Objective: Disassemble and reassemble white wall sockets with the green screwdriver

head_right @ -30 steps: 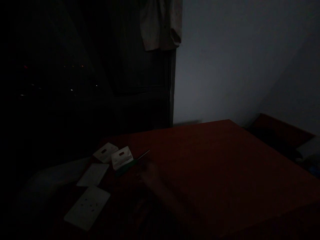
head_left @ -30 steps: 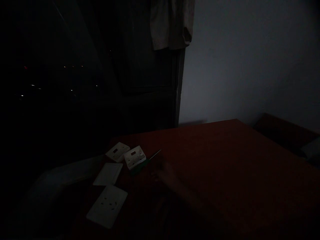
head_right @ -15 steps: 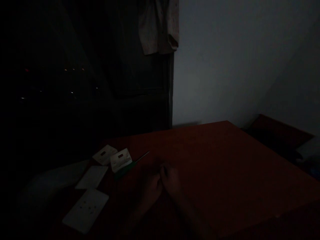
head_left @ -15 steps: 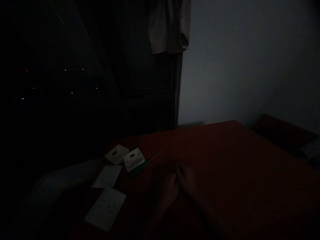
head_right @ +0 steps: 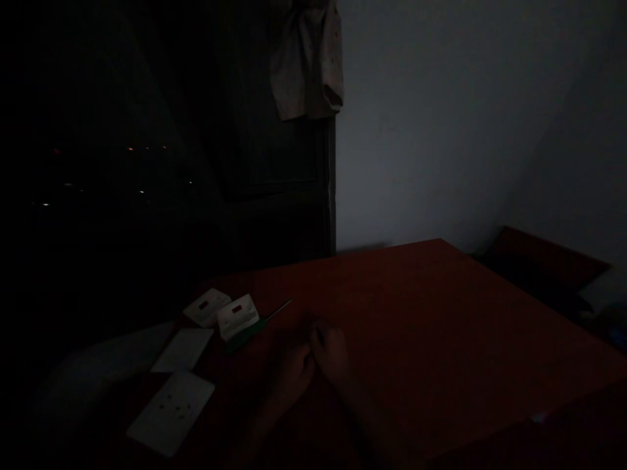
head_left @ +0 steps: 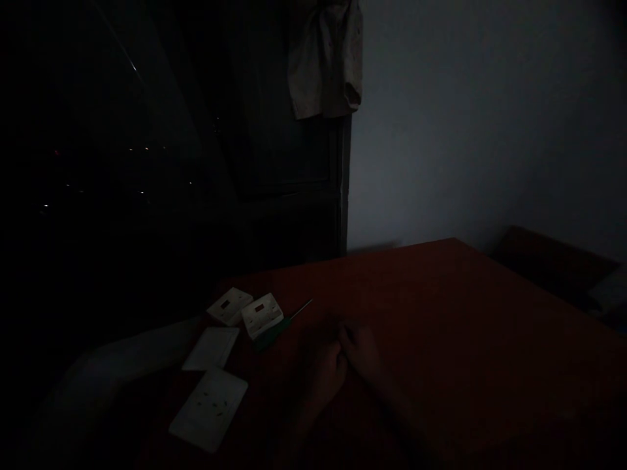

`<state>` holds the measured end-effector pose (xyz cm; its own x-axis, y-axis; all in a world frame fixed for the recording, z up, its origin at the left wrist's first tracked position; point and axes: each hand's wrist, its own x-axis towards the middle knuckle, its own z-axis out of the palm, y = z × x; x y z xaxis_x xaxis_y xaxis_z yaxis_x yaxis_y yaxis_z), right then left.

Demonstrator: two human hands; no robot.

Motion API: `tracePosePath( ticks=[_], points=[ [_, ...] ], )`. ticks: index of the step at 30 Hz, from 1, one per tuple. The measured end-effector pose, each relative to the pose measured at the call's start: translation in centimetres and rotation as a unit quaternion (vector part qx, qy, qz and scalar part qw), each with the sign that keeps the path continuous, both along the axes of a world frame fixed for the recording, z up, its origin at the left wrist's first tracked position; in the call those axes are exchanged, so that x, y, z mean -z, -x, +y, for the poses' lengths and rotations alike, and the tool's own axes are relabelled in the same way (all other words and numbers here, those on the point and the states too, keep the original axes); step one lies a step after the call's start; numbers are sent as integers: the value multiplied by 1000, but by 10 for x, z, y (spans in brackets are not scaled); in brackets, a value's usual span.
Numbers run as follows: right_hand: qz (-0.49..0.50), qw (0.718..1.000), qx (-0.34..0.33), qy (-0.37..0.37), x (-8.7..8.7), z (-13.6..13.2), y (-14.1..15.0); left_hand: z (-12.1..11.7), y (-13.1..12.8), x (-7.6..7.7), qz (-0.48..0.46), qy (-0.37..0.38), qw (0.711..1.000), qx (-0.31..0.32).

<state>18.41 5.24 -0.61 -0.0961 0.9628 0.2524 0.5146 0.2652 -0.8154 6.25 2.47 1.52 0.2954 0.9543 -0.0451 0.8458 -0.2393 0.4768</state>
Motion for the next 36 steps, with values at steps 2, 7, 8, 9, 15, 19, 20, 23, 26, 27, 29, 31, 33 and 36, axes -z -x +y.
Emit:
tracePosePath(
  ticks=[2,7,8,9,15,19,20,23,26,27,29,31,33,36],
  points=[
    [-1,1000,1,0,0,0,1,0,1,2,-3,-4,1000,2],
    [-3,1000,12,5,-3,-2,4,-2,4,3,-12,-17,1000,9],
    [-2,1000,13,7,-4,-2,4,-2,4,2,-15,-20,1000,11],
    [-2,1000,15,8,-5,-3,5,-3,5,1,-18,-23,999,13],
    [9,1000,19,11,-7,-4,7,-5,5,-1,-21,-30,999,18],
    [11,1000,19,11,-5,-3,7,-5,6,-1,-21,-31,999,21],
    [12,1000,20,10,-4,-2,7,-6,6,-2,-21,-29,999,21],
    [13,1000,22,9,-4,-2,7,-7,5,-7,-20,-23,999,23],
    [15,1000,18,8,-4,-3,7,-8,4,-10,-18,-19,999,23],
    [15,1000,16,9,-4,-4,6,-8,4,-11,-17,-18,999,24],
    [17,1000,10,9,-6,-5,6,-8,3,-13,-17,-19,999,27],
    [18,1000,7,7,-7,-5,5,-8,4,-15,-15,-16,999,29],
    [18,1000,6,5,-7,-6,5,-8,4,-17,-14,-12,999,31],
    [15,1000,4,0,-6,-5,5,-7,5,-16,-18,-8,999,38]
  ],
)
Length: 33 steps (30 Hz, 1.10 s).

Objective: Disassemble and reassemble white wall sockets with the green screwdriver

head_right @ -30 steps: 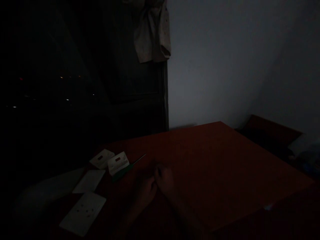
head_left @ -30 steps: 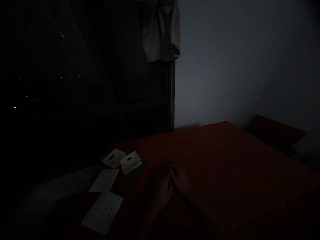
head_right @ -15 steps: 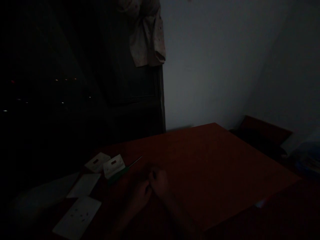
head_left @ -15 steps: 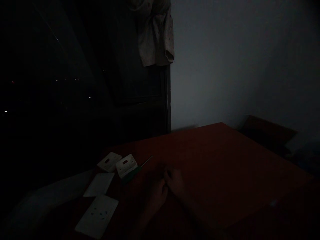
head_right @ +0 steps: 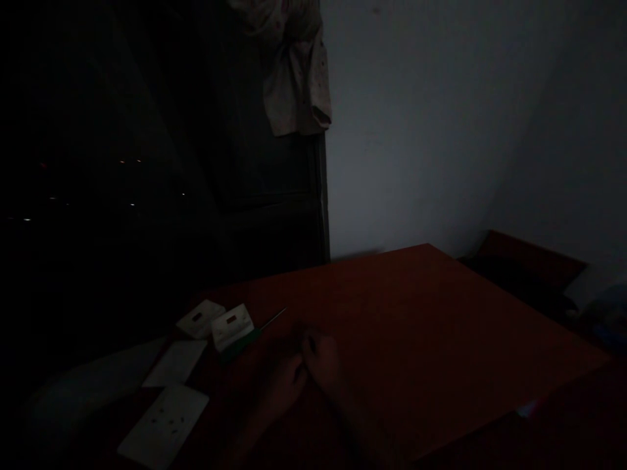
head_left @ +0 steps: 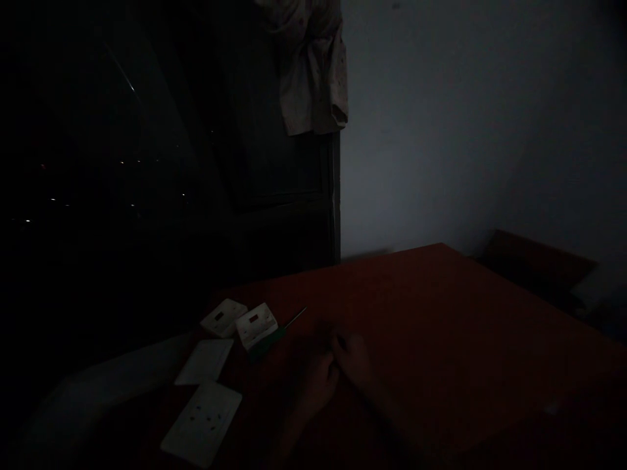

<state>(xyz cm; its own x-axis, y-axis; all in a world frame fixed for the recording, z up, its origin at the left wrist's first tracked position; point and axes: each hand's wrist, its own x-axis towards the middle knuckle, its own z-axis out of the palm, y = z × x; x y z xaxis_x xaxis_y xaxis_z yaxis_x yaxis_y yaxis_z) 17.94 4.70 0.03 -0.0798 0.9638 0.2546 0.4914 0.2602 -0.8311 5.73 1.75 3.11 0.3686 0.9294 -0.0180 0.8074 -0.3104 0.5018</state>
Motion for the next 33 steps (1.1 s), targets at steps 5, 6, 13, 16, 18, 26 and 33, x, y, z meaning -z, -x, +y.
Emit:
tracePosePath(
  ticks=[5,6,13,16,18,26,33],
  points=[
    [-6,1000,0,-6,2,0,-1,3,1,7,0,1,1000,5],
    [-7,1000,-1,-6,2,0,-1,3,1,8,0,0,1000,5],
    [-13,1000,-7,-2,3,1,-1,0,2,3,-6,1,1000,11],
    [-14,1000,-8,-3,3,1,-1,0,1,3,-6,0,1000,6],
    [-16,1000,-5,-3,3,0,-1,0,0,4,-5,1,1000,4],
    [-20,1000,-4,0,3,0,-1,0,1,4,-9,1,1000,11],
    [-17,1000,-8,-3,0,-1,-1,1,1,5,-5,9,1000,7]
  ],
)
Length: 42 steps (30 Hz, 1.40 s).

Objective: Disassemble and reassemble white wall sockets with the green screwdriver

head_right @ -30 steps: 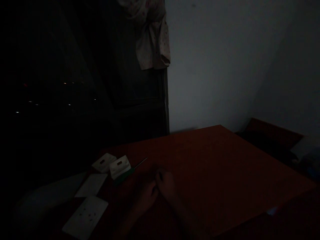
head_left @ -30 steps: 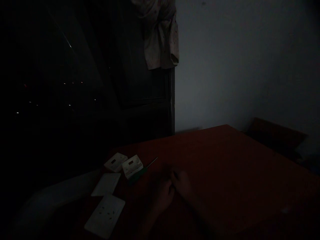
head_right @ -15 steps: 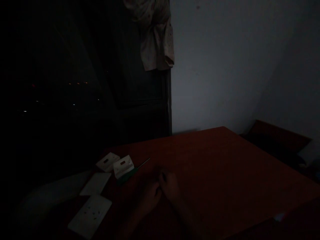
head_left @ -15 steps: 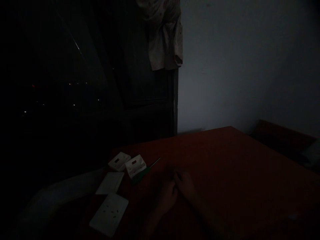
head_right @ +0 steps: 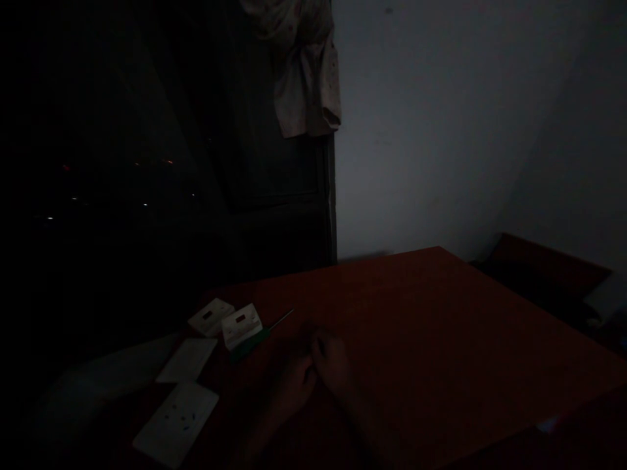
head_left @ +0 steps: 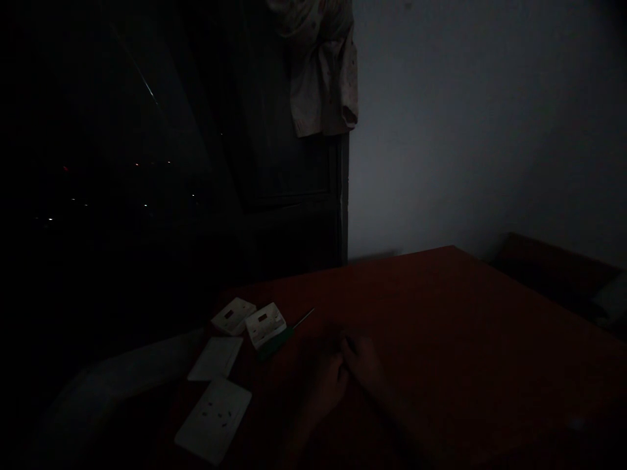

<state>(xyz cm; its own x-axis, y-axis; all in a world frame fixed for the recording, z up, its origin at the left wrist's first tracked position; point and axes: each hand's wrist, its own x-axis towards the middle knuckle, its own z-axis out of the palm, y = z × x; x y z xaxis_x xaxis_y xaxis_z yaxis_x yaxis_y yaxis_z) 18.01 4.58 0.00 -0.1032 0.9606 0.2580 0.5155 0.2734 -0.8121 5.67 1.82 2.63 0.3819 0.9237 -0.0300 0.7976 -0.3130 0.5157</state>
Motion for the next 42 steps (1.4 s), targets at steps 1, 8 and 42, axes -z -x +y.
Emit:
tracePosePath(
  ticks=[1,8,42],
  points=[
    [0,1000,1,0,0,0,0,0,0,0,-1,0,1000,0],
    [-5,1000,-3,-6,1,1,0,-1,0,-1,2,-2,1000,-4],
    [-6,1000,3,6,3,1,0,0,2,5,7,-5,1000,-3]
  ],
)
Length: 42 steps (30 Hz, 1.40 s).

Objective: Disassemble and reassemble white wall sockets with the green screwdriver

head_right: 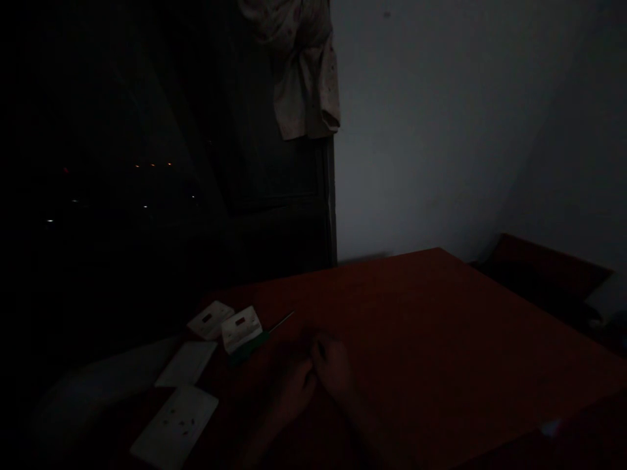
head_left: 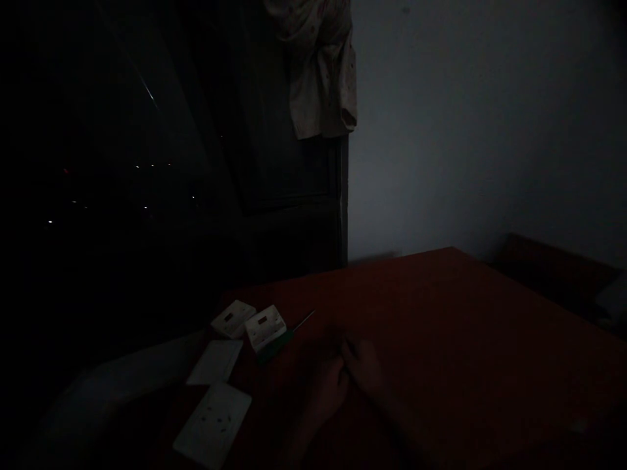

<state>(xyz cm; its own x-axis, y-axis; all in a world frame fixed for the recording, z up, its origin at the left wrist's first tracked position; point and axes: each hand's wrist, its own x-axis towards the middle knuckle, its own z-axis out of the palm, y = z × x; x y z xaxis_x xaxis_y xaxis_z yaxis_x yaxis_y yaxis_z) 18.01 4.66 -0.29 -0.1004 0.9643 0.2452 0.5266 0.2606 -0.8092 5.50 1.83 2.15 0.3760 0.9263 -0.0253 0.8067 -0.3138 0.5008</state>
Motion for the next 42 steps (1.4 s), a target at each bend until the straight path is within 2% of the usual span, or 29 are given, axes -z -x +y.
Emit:
tracePosePath(
  ticks=[8,18,25,32,42],
  points=[
    [1,1000,-3,-2,-2,-1,0,-1,0,-3,-17,-9,1000,9],
    [1,1000,-1,-1,-2,0,0,-3,-2,-13,-5,-3,1000,10],
    [-2,1000,3,-2,2,2,0,-2,-2,-8,5,6,1000,1],
    [-2,1000,-1,-5,0,0,0,-2,0,-11,14,2,1000,1],
    [-5,1000,-1,-1,0,0,0,-1,0,-4,-3,1,1000,6]
  ],
)
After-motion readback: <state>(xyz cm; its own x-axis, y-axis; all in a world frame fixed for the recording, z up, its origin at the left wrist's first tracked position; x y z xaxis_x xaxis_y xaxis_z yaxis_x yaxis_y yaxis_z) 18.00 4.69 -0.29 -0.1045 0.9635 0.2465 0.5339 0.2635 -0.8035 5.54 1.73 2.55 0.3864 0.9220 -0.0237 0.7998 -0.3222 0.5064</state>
